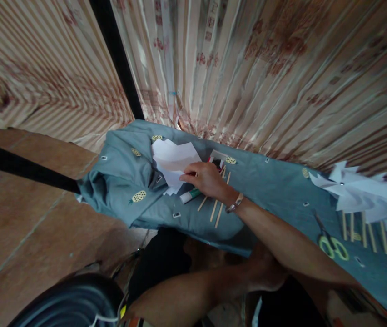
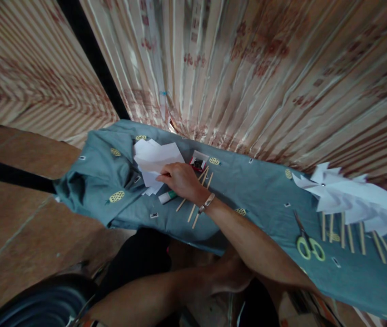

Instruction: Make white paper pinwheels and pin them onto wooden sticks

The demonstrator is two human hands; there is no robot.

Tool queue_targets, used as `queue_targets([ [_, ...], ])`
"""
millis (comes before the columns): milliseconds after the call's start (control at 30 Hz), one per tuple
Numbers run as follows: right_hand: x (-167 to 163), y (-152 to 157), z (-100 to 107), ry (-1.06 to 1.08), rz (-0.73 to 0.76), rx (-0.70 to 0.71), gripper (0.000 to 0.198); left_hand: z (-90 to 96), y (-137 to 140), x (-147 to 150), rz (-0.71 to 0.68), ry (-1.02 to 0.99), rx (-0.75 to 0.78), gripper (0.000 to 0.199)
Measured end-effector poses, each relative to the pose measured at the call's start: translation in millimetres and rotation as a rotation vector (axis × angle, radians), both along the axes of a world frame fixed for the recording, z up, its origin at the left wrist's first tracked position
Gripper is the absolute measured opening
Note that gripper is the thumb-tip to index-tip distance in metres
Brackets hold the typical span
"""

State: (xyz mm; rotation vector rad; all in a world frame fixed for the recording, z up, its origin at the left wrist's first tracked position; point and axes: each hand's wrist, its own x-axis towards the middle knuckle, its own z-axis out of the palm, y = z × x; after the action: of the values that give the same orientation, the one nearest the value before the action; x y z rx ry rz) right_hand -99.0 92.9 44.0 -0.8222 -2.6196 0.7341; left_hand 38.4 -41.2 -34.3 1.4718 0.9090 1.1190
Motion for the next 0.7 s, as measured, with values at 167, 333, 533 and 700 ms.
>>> queue_targets([
  [167,2,5,-1,0.257,-0.059,-0.242,0.013,0.7,-1,2,-0.046,-0.111,-0.152,0.031],
  [333,20,12,21,0.471,-0.127,-0.377,0.013,11.2,-5,-6,-0.094,-0.096,-0.36,0.014],
  [533,107,20,54,0.733,-0.485,-0.158,0.013,29.3,-6,-25,-0.166,-0.08,-0.51,0.023],
  [700,188,-9,77,0.831,-0.827,0.172,0.011,40.9,-4,-36,-0.101,-0.03,-0.46,0.024],
])
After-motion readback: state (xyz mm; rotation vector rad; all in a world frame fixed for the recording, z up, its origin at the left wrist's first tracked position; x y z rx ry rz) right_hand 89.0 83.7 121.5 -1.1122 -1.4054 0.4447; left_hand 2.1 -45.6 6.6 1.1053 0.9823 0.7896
